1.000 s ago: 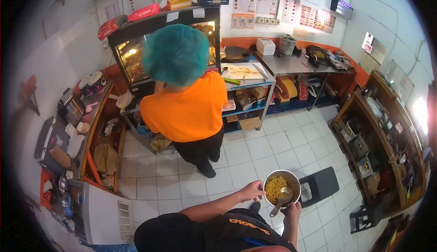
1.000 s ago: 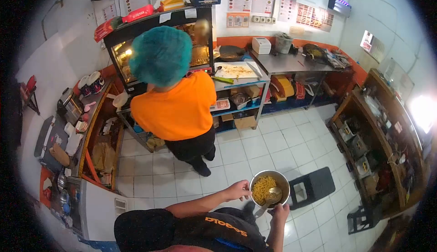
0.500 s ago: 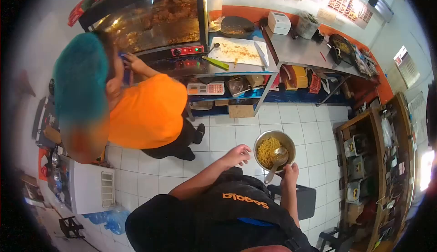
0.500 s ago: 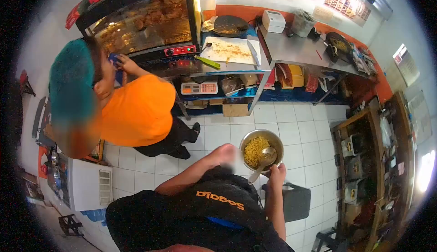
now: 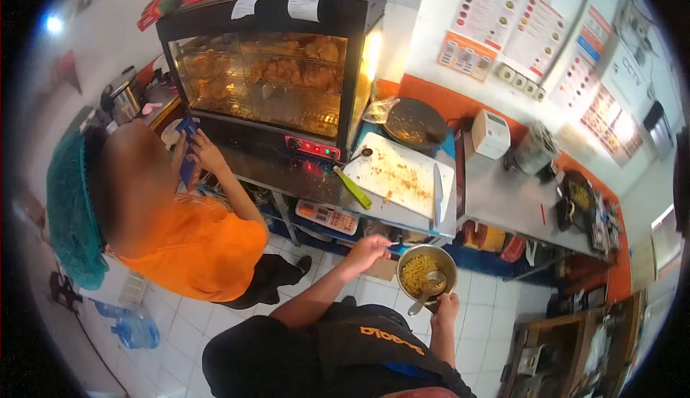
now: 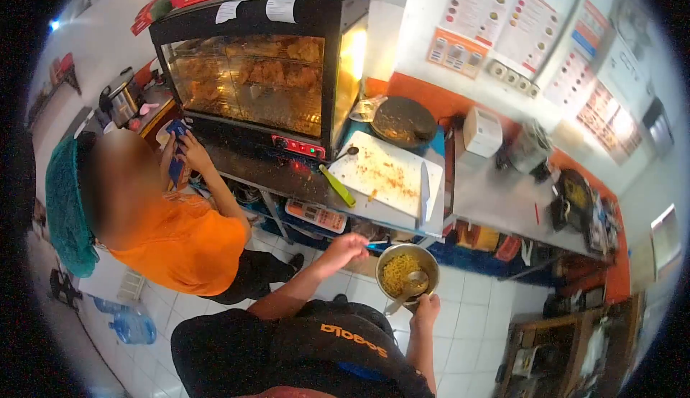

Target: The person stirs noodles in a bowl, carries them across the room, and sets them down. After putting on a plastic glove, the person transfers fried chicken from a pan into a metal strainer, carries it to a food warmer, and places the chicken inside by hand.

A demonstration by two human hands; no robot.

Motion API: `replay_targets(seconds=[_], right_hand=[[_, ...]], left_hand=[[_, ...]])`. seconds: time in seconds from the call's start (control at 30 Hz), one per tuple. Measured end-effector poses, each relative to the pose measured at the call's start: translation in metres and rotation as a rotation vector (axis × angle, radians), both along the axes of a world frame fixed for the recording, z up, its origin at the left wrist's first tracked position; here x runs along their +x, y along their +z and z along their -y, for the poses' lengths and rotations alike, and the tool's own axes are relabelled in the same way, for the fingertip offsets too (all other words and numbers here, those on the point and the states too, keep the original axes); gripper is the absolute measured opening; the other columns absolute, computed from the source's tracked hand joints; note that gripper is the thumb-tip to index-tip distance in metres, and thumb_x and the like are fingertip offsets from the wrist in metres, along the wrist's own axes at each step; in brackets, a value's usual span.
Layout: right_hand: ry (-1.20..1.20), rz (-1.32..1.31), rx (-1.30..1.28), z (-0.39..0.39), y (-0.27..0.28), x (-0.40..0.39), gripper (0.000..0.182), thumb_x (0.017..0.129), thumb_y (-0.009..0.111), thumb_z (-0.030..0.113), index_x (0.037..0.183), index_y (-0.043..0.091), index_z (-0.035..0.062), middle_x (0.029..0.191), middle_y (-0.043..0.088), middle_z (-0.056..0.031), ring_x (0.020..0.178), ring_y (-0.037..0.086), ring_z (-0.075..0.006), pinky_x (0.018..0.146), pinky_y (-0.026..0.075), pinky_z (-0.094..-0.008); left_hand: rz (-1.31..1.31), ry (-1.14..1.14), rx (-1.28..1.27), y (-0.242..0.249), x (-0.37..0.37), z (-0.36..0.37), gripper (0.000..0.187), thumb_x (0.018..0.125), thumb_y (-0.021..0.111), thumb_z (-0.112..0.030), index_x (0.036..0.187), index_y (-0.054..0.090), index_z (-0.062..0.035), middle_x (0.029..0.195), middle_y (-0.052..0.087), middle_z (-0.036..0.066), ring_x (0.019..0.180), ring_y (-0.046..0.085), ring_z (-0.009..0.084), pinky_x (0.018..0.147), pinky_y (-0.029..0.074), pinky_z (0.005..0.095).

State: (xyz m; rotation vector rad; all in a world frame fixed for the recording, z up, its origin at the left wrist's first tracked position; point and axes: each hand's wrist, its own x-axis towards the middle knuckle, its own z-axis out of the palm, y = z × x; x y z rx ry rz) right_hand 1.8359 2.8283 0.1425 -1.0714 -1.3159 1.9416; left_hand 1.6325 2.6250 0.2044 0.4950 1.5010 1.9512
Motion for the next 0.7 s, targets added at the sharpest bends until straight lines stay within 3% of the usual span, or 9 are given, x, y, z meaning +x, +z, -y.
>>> replay_targets(seconds=[0.07,0.13,0.17,0.3,0.4,0.43,0.57,0.6,0.7], right_hand=[[0.089,0.001,-0.069,-0.017,0.023,-0.042,0.008,0.071,0.046,0.002,0.077,0.042,0.0030,0.072,0.053,-0.0122,0.055,0.059,-0.0246,0.049,0.055,-0.0416],[0.134,0.008,-0.045,-0.037,0.021,-0.086,0.007,0.072,0.045,0.002,0.078,0.042,0.0034,0.072,0.053,-0.0123,0.055,0.059,-0.0244,0.048,0.055,-0.0405],[0.152,0.022,-0.009,-0.048,0.017,-0.108,0.005,0.074,0.045,0.002,0.078,0.042,0.0038,0.072,0.054,-0.0123,0.054,0.058,-0.0241,0.048,0.055,-0.0395],[0.249,-0.088,0.002,-0.091,-0.002,-0.195,0.003,0.076,0.044,0.003,0.077,0.042,0.0049,0.072,0.055,-0.0126,0.054,0.059,-0.0237,0.048,0.056,-0.0385],[0.296,0.012,0.056,-0.101,-0.002,-0.244,0.005,0.074,0.048,0.003,0.077,0.045,0.0050,0.066,0.049,-0.0049,0.052,0.050,-0.0152,0.046,0.047,-0.0313],[0.294,-0.064,-0.077,-0.086,0.033,-0.251,0.006,0.074,0.050,0.003,0.077,0.046,0.0052,0.063,0.045,-0.0022,0.052,0.045,-0.0126,0.046,0.038,-0.0267],[0.260,0.006,-0.077,-0.096,0.043,-0.289,0.006,0.073,0.050,0.002,0.077,0.046,0.0052,0.063,0.046,-0.0031,0.050,0.044,-0.0127,0.045,0.037,-0.0260],[0.240,-0.004,-0.084,-0.104,0.039,-0.307,0.006,0.073,0.050,0.002,0.077,0.046,0.0052,0.063,0.046,-0.0031,0.050,0.044,-0.0127,0.045,0.037,-0.0260],[0.271,-0.019,0.047,-0.135,-0.047,-0.330,0.006,0.074,0.046,0.000,0.078,0.046,0.0039,0.068,0.050,-0.0058,0.055,0.052,-0.0155,0.049,0.045,-0.0295]], left_hand=[[-0.150,0.071,0.005,0.042,-0.052,-0.025,0.014,0.088,0.048,-0.013,0.093,0.054,-0.0007,0.075,0.056,0.003,0.067,0.053,0.0093,0.063,0.044,0.0232],[-0.268,0.231,0.267,0.131,-0.084,-0.033,0.016,0.086,0.055,-0.013,0.097,0.054,-0.0018,0.076,0.056,0.003,0.072,0.055,0.0106,0.068,0.046,0.0231],[-0.451,0.356,0.170,0.180,-0.101,-0.027,0.018,0.086,0.055,-0.017,0.096,0.054,-0.0020,0.077,0.057,0.003,0.074,0.056,0.0105,0.070,0.047,0.0248],[-0.877,0.868,0.382,0.333,-0.156,0.003,0.014,0.087,0.053,-0.018,0.088,0.057,-0.0043,0.067,0.056,0.000,0.066,0.052,0.0076,0.061,0.040,0.0219],[-1.149,1.062,0.391,0.414,-0.220,0.033,0.013,0.084,0.050,-0.011,0.090,0.058,-0.0026,0.071,0.058,0.002,0.066,0.052,0.0083,0.062,0.040,0.0220],[-1.188,1.087,0.332,0.437,-0.242,0.041,0.014,0.083,0.050,-0.010,0.091,0.058,-0.0021,0.073,0.059,0.002,0.066,0.052,0.0084,0.062,0.041,0.0223],[-1.271,1.155,0.007,0.510,-0.359,0.073,0.025,0.077,0.053,-0.012,0.098,0.059,-0.0011,0.083,0.065,0.008,0.078,0.060,0.0155,0.074,0.046,0.0252],[-1.438,1.199,-0.248,0.531,-0.416,0.080,0.032,0.075,0.055,-0.014,0.105,0.057,-0.0035,0.094,0.063,0.011,0.085,0.059,0.0190,0.078,0.045,0.0283],[-1.626,1.201,-0.716,0.545,-0.491,0.104,0.048,0.071,0.059,-0.018,0.117,0.051,-0.0078,0.111,0.056,0.015,0.100,0.056,0.0256,0.087,0.042,0.0338]])
